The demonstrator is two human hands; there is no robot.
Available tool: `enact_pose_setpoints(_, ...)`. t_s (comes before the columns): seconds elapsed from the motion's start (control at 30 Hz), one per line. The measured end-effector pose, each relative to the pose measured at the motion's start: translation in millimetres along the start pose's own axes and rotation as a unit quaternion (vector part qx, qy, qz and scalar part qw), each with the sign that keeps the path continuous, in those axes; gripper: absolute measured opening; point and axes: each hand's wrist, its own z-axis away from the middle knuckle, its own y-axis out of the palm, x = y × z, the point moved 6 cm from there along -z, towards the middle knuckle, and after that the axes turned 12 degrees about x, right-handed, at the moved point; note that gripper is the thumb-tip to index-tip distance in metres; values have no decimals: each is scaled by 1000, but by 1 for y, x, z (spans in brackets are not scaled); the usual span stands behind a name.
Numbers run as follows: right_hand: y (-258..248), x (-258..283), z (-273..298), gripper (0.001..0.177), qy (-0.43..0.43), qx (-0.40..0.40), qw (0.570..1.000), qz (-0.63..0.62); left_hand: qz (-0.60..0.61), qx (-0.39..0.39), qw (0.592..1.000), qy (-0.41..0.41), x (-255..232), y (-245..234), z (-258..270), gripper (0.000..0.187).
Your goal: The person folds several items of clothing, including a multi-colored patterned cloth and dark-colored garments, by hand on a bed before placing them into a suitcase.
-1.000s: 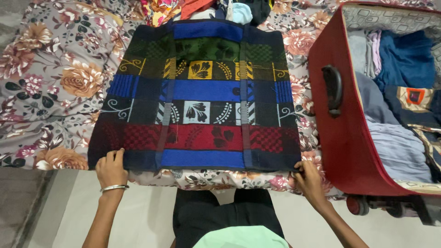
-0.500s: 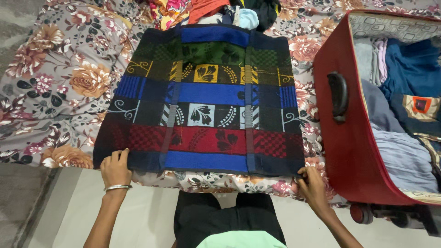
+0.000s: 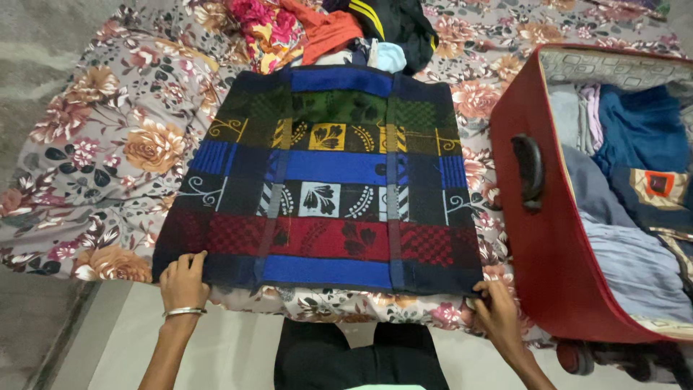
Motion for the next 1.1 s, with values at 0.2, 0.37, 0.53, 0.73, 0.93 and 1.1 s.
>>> enact_pose_setpoints(0.2, -20, 20, -10, 25, -88, -39, 995, -15, 40, -30, 998, 38, 11, -23, -1, 67)
enact_pose_setpoints(0.37, -30, -3, 0, 24, 80, -9, 995, -55, -4, 34, 996, 83, 26, -12, -3, 63)
enact_pose_setpoints(0.53, -34, 30, -18, 40, 102, 254, 960, 59, 71, 161, 978, 112, 20, -32, -15, 62)
enact_pose_setpoints(0.73, -26, 143, -88, 55, -74, 177, 978, 78, 254, 69, 962, 66, 19, -72, -45, 33)
enact_pose_setpoints(0.93, 59, 205, -215, 63, -317, 115, 935, 111, 188, -57, 980, 40, 23, -51, -104, 32)
enact_pose_setpoints(1.1, 157, 239, -330, 79, -336, 142, 911, 191, 124, -75, 989, 3, 23, -28, -133, 58)
